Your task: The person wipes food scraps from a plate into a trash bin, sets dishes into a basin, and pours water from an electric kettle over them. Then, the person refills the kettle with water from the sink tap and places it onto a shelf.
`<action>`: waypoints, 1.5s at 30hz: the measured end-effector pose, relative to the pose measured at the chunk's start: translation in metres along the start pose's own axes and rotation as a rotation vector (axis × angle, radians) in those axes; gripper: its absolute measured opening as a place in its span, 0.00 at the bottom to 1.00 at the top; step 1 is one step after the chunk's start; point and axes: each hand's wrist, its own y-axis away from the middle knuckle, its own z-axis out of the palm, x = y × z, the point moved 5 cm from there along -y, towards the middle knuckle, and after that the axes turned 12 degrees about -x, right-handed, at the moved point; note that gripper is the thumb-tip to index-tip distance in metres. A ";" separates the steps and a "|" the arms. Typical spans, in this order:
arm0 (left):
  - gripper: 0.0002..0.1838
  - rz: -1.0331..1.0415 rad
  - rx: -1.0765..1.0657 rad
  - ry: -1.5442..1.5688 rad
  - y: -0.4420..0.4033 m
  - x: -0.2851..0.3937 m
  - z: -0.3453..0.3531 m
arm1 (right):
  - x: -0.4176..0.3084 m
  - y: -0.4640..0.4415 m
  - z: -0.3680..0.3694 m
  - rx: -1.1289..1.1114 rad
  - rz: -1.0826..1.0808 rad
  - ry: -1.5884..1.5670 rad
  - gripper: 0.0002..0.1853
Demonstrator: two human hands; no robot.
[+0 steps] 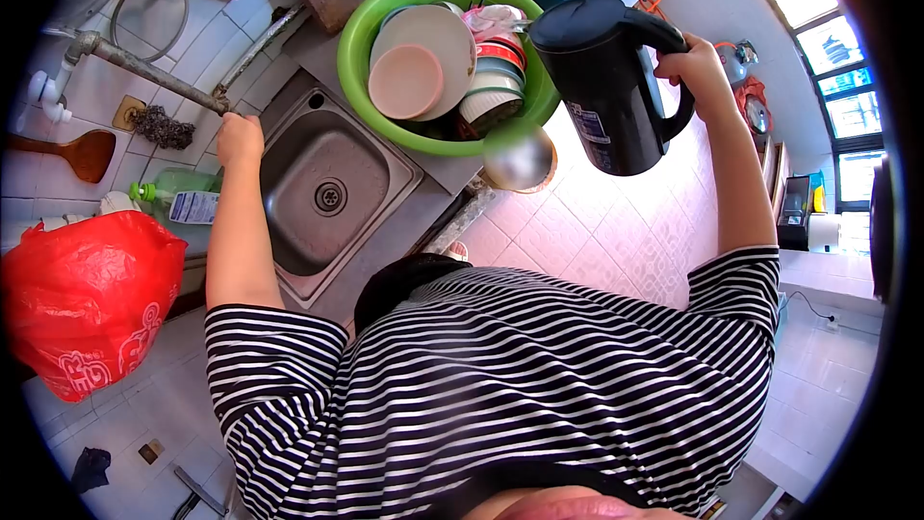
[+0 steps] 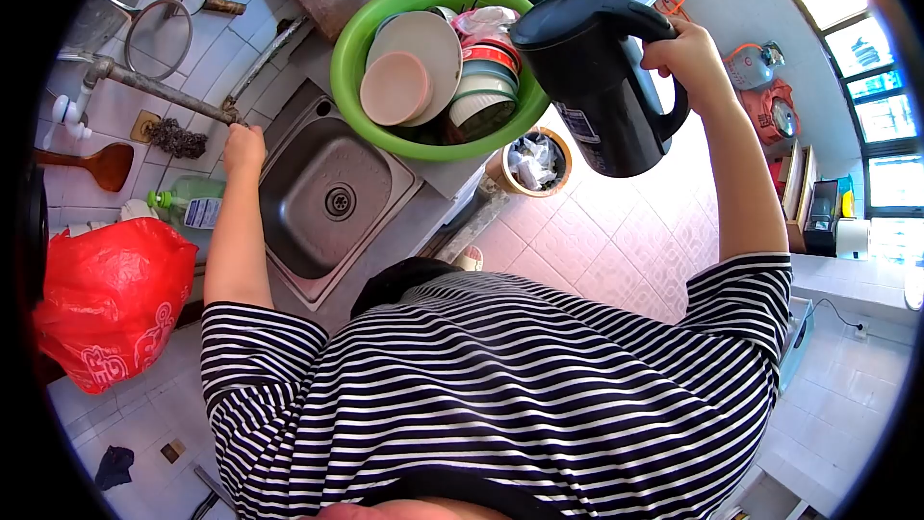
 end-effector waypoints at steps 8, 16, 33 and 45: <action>0.19 -0.007 0.013 0.001 0.007 0.004 -0.004 | -0.006 -0.007 -0.001 -0.015 -0.017 0.035 0.10; 0.19 0.000 0.019 0.009 0.005 0.002 -0.003 | -0.003 -0.013 -0.006 0.001 -0.042 0.008 0.10; 0.19 0.008 0.054 -0.010 0.010 0.006 -0.005 | -0.022 -0.033 -0.009 -0.035 -0.081 0.070 0.11; 0.19 -0.007 0.036 -0.001 0.008 0.002 -0.005 | -0.058 -0.041 0.001 -0.038 -0.142 0.190 0.13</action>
